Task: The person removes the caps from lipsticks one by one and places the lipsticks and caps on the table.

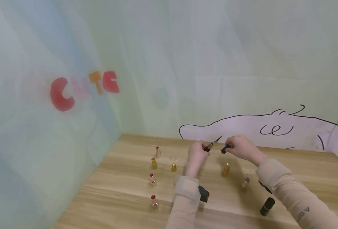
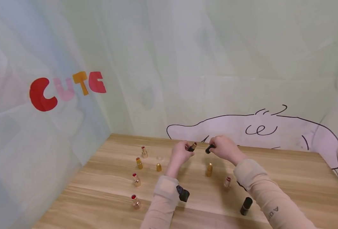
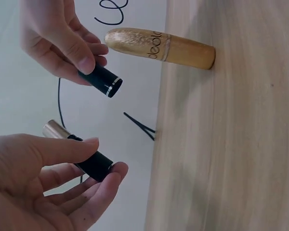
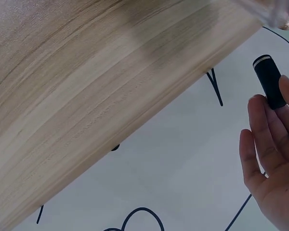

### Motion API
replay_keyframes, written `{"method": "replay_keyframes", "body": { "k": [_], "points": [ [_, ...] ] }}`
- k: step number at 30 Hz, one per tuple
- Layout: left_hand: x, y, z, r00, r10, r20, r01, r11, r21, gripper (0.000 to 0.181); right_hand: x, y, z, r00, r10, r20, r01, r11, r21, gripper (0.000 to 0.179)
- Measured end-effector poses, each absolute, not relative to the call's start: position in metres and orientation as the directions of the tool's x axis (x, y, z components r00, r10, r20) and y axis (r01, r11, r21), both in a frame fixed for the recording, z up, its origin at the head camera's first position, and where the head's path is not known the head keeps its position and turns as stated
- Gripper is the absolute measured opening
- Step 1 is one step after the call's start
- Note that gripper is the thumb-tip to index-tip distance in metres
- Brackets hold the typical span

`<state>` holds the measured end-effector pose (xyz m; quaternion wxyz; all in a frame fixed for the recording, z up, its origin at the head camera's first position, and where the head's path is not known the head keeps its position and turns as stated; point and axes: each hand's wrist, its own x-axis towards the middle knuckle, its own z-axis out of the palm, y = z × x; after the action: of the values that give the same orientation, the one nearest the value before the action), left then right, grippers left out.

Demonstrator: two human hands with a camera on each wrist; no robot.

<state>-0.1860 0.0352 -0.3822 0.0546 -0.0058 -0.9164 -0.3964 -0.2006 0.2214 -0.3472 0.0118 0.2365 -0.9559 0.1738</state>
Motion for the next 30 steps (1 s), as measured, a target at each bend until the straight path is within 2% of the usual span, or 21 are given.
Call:
{"method": "replay_keyframes", "body": {
  "k": [9,16,22,30],
  "points": [
    [-0.179,0.048,-0.393,-0.991,-0.075,0.108,0.032,0.657,0.754,0.014,-0.203,0.219,-0.355,-0.853,-0.511,0.108,-0.519,0.809,-0.276,0.006],
    [-0.179,0.053,-0.399,-0.983,-0.114,0.141,0.029,0.671,0.741,0.011,-0.205,0.220,-0.359,-0.870,-0.492,0.008,-0.478,0.841,-0.251,0.006],
    [-0.182,0.056,-0.407,-0.990,-0.109,0.088,-0.008,0.675,0.738,0.019,-0.206,0.217,-0.363,-0.875,-0.481,-0.063,-0.451,0.855,-0.256,0.005],
    [-0.182,0.058,-0.407,-0.993,-0.110,0.052,-0.038,0.685,0.727,0.019,-0.209,0.217,-0.369,-0.869,-0.490,-0.065,-0.467,0.857,-0.220,0.008]
  ]
}}
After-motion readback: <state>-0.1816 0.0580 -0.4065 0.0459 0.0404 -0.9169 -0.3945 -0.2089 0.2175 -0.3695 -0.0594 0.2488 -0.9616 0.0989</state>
